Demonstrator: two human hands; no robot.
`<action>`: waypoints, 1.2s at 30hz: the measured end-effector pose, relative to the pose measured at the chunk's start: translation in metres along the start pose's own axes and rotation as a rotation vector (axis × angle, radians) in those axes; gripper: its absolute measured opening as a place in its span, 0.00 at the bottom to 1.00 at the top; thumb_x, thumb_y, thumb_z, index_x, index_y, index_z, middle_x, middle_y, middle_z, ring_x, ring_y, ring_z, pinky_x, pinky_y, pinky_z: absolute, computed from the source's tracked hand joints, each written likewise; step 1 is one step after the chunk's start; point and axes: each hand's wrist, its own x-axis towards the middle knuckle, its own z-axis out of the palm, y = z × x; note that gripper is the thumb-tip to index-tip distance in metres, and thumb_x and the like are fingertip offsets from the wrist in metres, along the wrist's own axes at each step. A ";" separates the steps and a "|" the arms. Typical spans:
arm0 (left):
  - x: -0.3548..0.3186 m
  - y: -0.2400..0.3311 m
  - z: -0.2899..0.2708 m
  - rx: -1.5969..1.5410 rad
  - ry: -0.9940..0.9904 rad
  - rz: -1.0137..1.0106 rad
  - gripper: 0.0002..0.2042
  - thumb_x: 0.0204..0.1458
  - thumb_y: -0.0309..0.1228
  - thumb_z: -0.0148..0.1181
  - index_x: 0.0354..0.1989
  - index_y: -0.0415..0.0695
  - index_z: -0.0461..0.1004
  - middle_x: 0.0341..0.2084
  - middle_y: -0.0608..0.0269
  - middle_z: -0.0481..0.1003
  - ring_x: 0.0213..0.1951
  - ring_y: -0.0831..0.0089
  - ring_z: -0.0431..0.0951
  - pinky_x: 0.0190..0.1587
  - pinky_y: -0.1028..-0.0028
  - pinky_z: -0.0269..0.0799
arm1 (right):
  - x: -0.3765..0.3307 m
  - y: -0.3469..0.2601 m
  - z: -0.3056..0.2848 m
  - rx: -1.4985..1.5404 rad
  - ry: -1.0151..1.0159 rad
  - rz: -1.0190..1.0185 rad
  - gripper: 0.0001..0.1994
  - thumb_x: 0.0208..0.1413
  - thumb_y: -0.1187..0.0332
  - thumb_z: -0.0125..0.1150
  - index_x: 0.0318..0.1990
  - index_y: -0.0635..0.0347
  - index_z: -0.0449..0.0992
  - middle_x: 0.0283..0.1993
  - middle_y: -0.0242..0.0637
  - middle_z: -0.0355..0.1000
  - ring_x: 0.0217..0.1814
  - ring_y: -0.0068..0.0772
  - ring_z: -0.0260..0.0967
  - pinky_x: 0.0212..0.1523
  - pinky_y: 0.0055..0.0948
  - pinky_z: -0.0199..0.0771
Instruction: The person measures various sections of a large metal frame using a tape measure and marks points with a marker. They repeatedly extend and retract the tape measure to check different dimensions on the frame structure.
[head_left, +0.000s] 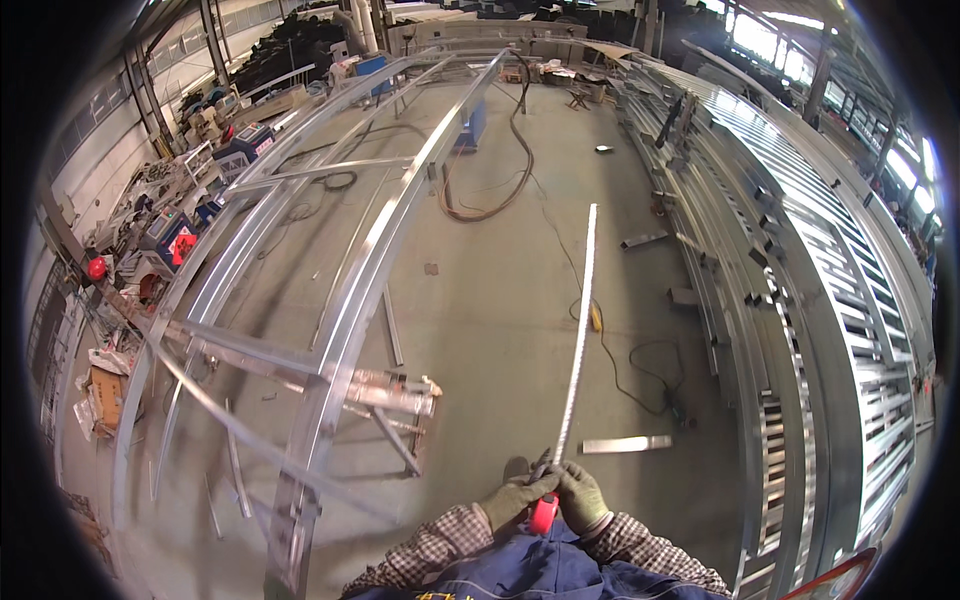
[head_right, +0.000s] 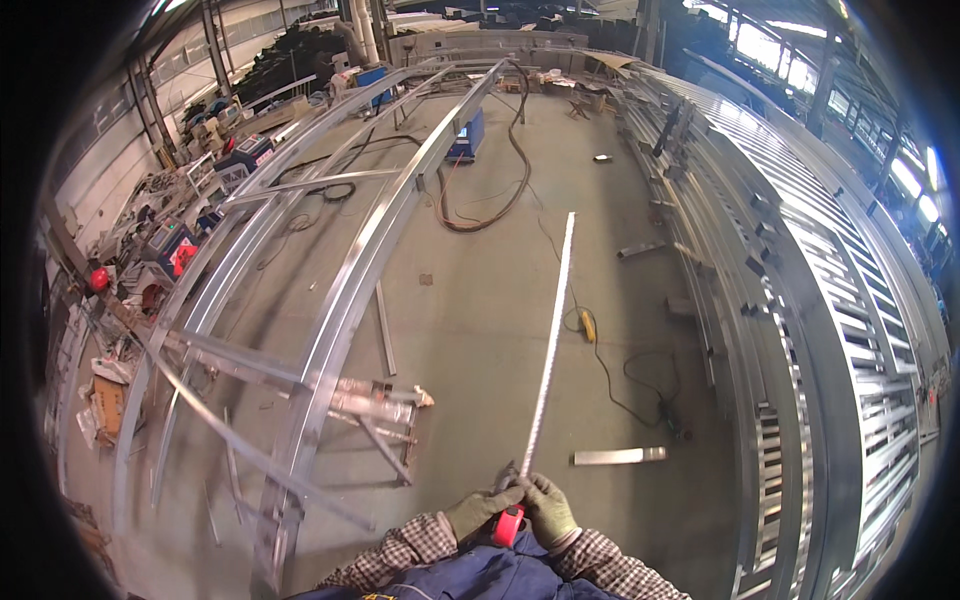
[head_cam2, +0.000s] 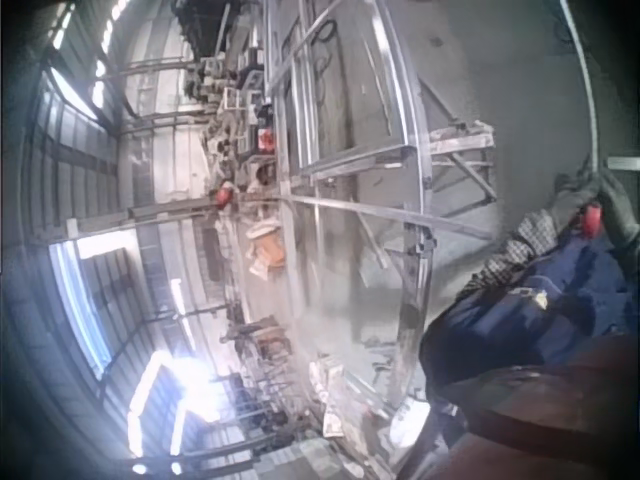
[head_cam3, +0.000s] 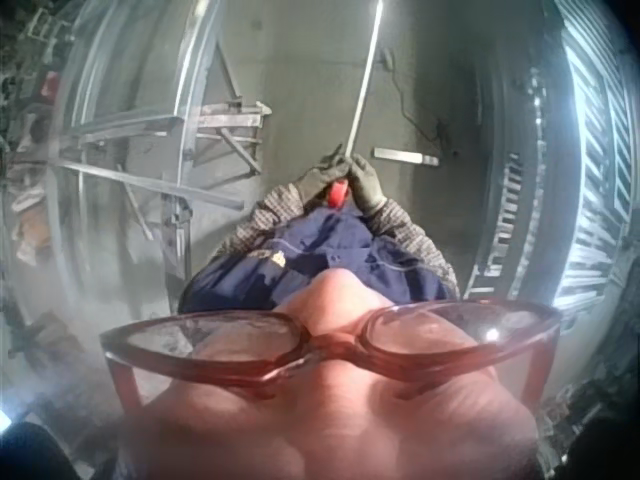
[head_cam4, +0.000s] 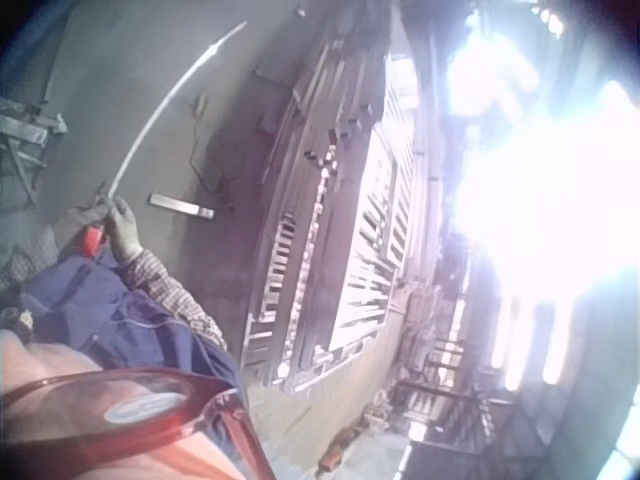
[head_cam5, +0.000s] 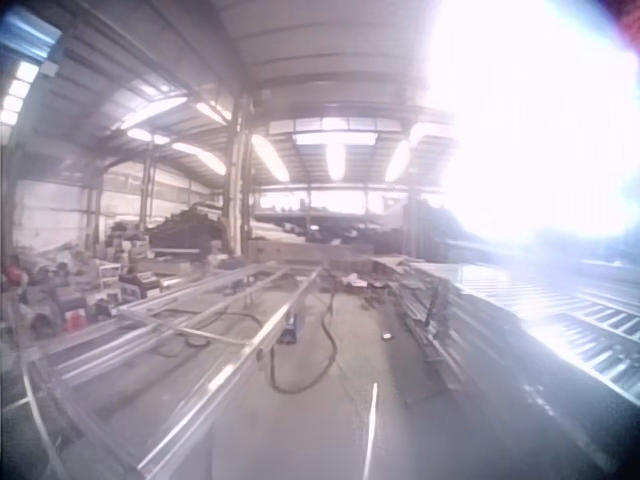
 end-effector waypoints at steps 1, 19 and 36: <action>0.032 0.026 -0.004 0.074 -0.071 0.079 0.19 0.62 0.52 0.67 0.45 0.47 0.83 0.30 0.75 0.78 0.27 0.83 0.73 0.28 0.78 0.66 | 0.021 -0.025 0.001 -0.002 -0.041 -0.071 0.15 0.72 0.62 0.58 0.55 0.66 0.78 0.45 0.37 0.81 0.46 0.29 0.79 0.50 0.28 0.80; 0.324 0.483 -0.173 0.805 -0.274 -0.219 0.17 0.58 0.47 0.70 0.40 0.44 0.87 0.34 0.68 0.84 0.39 0.77 0.82 0.45 0.72 0.77 | 0.512 -0.461 -0.173 0.305 0.437 -0.641 0.13 0.68 0.60 0.63 0.51 0.57 0.79 0.44 0.32 0.78 0.42 0.28 0.76 0.46 0.25 0.78; 0.616 0.781 -0.274 0.302 0.277 -0.031 0.16 0.62 0.36 0.70 0.46 0.32 0.81 0.38 0.56 0.85 0.41 0.72 0.85 0.47 0.73 0.80 | 0.927 -0.583 0.169 -0.320 -0.227 0.102 0.18 0.73 0.55 0.57 0.57 0.60 0.79 0.41 0.32 0.81 0.35 0.23 0.77 0.37 0.27 0.79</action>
